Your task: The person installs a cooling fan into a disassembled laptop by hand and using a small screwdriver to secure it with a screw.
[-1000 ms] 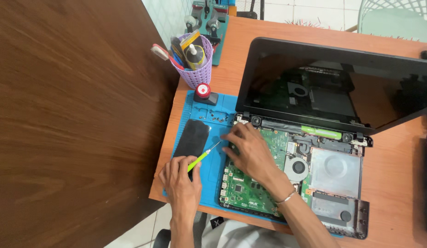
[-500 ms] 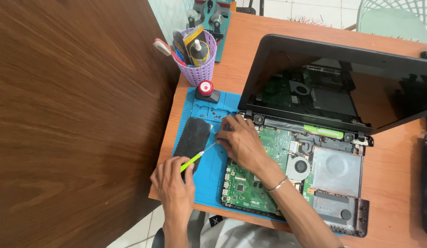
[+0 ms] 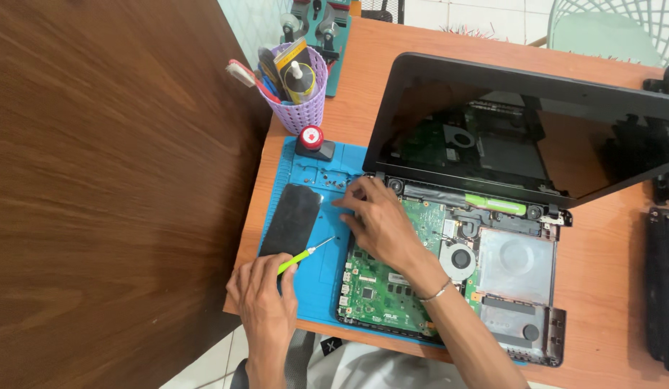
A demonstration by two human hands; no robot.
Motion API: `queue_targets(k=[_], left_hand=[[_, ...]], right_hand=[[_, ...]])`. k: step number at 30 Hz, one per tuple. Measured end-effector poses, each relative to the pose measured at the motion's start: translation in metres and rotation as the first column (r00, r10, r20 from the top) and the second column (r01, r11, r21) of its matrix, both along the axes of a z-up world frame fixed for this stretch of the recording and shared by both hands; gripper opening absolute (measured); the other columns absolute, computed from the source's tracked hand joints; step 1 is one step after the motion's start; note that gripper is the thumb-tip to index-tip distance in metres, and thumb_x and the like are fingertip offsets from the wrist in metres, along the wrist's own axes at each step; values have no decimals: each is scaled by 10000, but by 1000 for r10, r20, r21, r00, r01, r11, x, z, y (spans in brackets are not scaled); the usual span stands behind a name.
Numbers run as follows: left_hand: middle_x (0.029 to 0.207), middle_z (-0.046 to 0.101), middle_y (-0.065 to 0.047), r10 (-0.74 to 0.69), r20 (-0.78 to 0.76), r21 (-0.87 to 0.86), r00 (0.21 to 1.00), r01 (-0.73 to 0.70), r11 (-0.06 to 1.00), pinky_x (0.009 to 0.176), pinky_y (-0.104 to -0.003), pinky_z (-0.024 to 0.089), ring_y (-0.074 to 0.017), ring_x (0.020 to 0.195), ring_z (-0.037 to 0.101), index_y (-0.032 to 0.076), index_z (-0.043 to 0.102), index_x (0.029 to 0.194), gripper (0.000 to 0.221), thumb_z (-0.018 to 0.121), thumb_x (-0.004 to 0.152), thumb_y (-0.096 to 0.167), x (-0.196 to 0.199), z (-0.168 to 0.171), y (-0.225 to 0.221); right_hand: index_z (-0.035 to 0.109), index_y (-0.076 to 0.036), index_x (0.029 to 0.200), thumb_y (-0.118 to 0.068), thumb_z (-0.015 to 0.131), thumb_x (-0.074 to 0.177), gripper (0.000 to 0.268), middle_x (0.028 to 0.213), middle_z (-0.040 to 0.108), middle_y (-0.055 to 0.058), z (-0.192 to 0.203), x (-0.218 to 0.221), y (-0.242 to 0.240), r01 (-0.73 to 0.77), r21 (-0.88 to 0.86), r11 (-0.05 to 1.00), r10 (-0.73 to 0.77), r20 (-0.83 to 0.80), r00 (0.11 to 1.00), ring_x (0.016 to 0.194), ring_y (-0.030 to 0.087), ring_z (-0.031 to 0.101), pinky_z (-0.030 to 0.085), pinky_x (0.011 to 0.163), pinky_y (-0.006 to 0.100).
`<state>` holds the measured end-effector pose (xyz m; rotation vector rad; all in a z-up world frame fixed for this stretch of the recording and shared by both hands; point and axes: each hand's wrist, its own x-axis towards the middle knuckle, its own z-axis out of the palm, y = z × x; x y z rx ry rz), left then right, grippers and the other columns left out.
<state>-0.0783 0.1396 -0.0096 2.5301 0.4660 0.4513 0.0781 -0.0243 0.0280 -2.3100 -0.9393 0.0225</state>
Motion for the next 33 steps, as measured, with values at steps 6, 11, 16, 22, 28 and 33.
queue_targets(k=[6,11,16,22,28,33], left_hand=[[1011,694,-4,-5,7,24,1000,5,1000,1046,-463,352,-246,1030,591,108,690,1043,144,683,918,177,2,-3,-3],[1021,700,2,3,48,-3,999,-2,1000,1035,-459,357,-248,1045,593,105,687,1039,145,699,906,163,1,4,-5],[1004,708,12,-14,100,-48,995,19,999,1014,-440,365,-239,1027,599,113,691,1028,166,737,871,144,-3,23,-12],[993,704,10,-99,133,-36,986,104,994,1002,-432,370,-236,1014,601,115,692,1012,170,753,855,137,4,37,-27],[994,698,-6,-177,128,-35,976,183,982,1016,-442,367,-247,1013,601,103,691,1013,178,750,850,141,12,38,-44],[992,697,-13,-220,127,-17,967,223,975,1010,-442,367,-260,1032,598,103,697,1009,178,747,849,163,19,39,-58]], right_hand=[[754,-60,1086,-16,752,796,293,1044,628,101,8,-8,-17,53,60,997,-50,-58,997,971,289,590,500,875,418],[752,-65,1102,-75,782,809,294,977,639,101,13,-18,-28,65,74,995,-55,-137,989,938,299,606,511,849,419],[756,-63,1100,-129,806,797,314,991,683,93,16,-27,-40,57,164,985,-15,-248,969,943,290,662,537,826,408],[785,-73,1079,-152,812,808,283,959,683,77,17,-33,-57,135,168,977,-56,-410,910,884,236,682,550,775,378],[801,-68,1029,-116,784,836,199,917,702,58,9,-37,-80,213,217,953,-83,-488,869,808,194,692,559,720,342],[808,-61,1003,-102,802,818,190,869,697,54,4,-40,-97,240,287,927,-96,-439,893,786,178,693,558,725,333]])
